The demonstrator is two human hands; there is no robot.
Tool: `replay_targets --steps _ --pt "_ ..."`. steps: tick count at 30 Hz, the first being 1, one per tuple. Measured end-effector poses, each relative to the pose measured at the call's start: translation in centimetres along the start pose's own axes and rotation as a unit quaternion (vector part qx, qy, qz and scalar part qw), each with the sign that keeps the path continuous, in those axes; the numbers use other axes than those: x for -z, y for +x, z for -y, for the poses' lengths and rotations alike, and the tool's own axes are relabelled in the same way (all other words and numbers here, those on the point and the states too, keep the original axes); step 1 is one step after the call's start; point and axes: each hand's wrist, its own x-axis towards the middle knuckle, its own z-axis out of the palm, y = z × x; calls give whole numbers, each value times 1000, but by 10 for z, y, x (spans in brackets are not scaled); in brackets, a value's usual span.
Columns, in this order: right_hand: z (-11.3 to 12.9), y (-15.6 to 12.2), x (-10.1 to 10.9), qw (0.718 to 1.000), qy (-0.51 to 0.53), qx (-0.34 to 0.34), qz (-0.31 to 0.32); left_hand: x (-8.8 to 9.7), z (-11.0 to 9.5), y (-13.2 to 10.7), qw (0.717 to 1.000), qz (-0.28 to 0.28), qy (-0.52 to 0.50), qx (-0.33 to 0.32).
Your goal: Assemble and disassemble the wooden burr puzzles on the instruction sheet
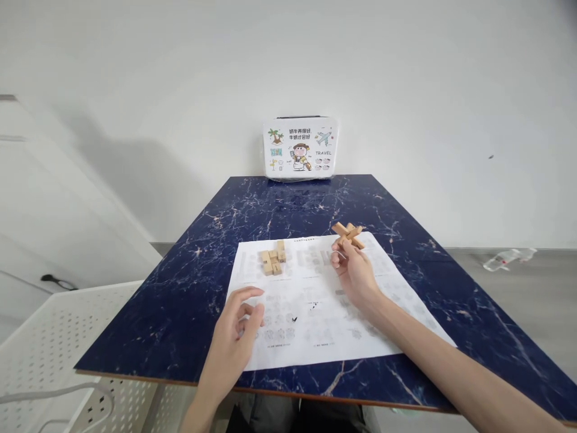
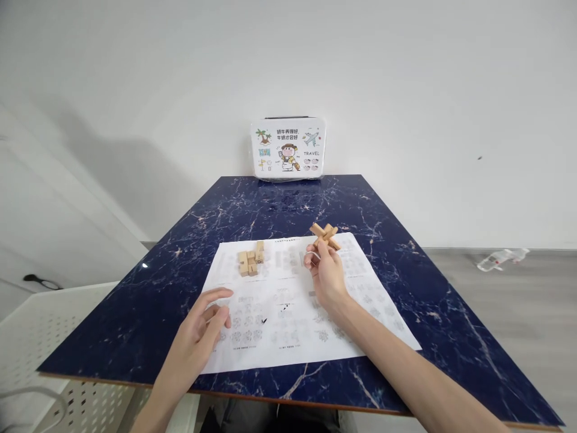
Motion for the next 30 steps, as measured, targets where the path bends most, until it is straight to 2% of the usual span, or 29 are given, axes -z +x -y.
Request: replay_targets --steps 5,9,12,15,17,21,23,26,28,30 --pt "9 12 5 996 59 2 -68 5 -1 1 997 9 75 0" --pt "15 15 3 995 68 9 -68 10 3 5 994 10 108 -16" --pt "13 11 -2 999 33 -21 0 12 4 7 995 -5 98 -10" --pt "9 3 -9 991 -71 -50 100 13 4 8 995 -14 97 -1" --pt "6 -3 -14 973 -160 -35 161 15 5 9 994 0 108 2" --pt "2 -13 -18 913 -309 6 267 18 6 13 989 19 145 -3" --pt "0 -16 -18 889 -353 17 290 19 2 15 986 32 163 -9" --pt "-2 -17 -17 871 -390 36 297 16 -8 21 978 50 199 -23" --pt "-4 -16 -17 866 -400 44 298 12 -12 28 968 36 243 -58" --pt "-5 -15 -17 862 -407 53 299 6 -11 39 948 -6 293 -121"
